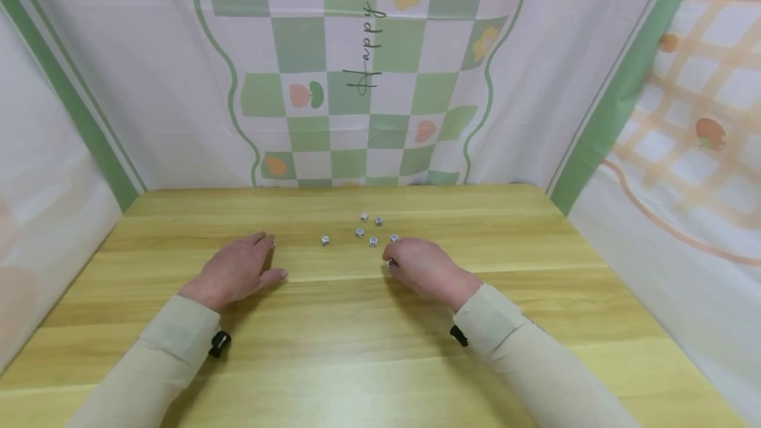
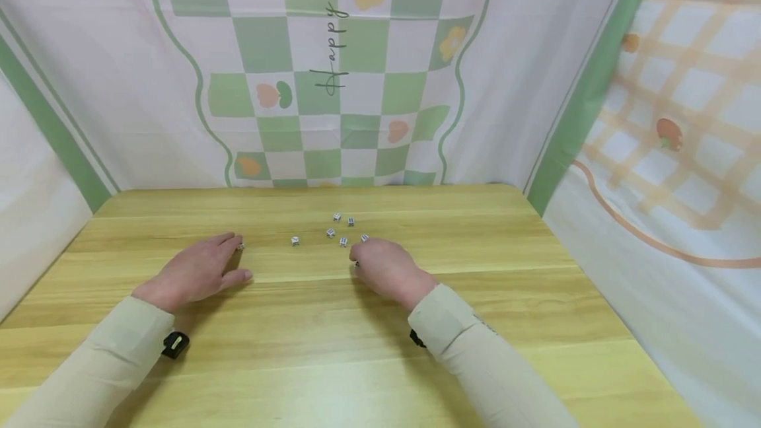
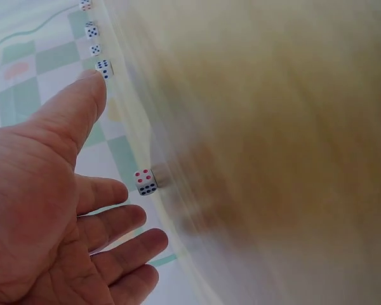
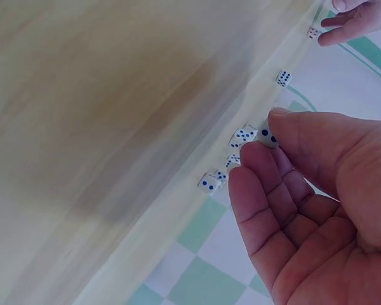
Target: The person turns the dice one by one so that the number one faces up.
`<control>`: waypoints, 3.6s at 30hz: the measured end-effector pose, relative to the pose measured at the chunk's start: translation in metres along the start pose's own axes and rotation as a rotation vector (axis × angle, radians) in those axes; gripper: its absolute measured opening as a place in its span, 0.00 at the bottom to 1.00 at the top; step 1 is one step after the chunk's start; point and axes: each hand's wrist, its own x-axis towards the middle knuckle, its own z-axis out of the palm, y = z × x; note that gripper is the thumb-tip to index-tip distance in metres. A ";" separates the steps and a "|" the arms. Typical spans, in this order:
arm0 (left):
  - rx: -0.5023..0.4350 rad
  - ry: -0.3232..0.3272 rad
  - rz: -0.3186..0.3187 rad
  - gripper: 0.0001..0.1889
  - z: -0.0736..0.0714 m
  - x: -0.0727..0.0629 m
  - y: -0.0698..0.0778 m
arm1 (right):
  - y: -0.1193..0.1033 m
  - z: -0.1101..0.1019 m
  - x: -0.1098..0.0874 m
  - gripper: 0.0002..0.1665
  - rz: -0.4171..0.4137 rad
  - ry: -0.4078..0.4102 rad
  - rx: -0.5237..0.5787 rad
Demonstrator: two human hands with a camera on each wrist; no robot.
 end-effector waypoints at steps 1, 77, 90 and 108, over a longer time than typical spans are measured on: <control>0.000 0.001 0.002 0.41 0.000 0.000 0.000 | 0.001 0.000 -0.001 0.11 0.004 -0.001 0.005; -0.008 0.138 0.120 0.15 0.005 -0.004 0.000 | 0.033 -0.006 -0.021 0.14 0.030 0.018 0.437; -0.012 0.114 0.108 0.21 0.005 -0.003 0.001 | 0.034 -0.006 -0.022 0.13 0.034 0.006 0.449; -0.033 0.126 0.131 0.16 0.004 -0.002 0.003 | 0.036 -0.005 -0.024 0.14 0.063 -0.008 0.532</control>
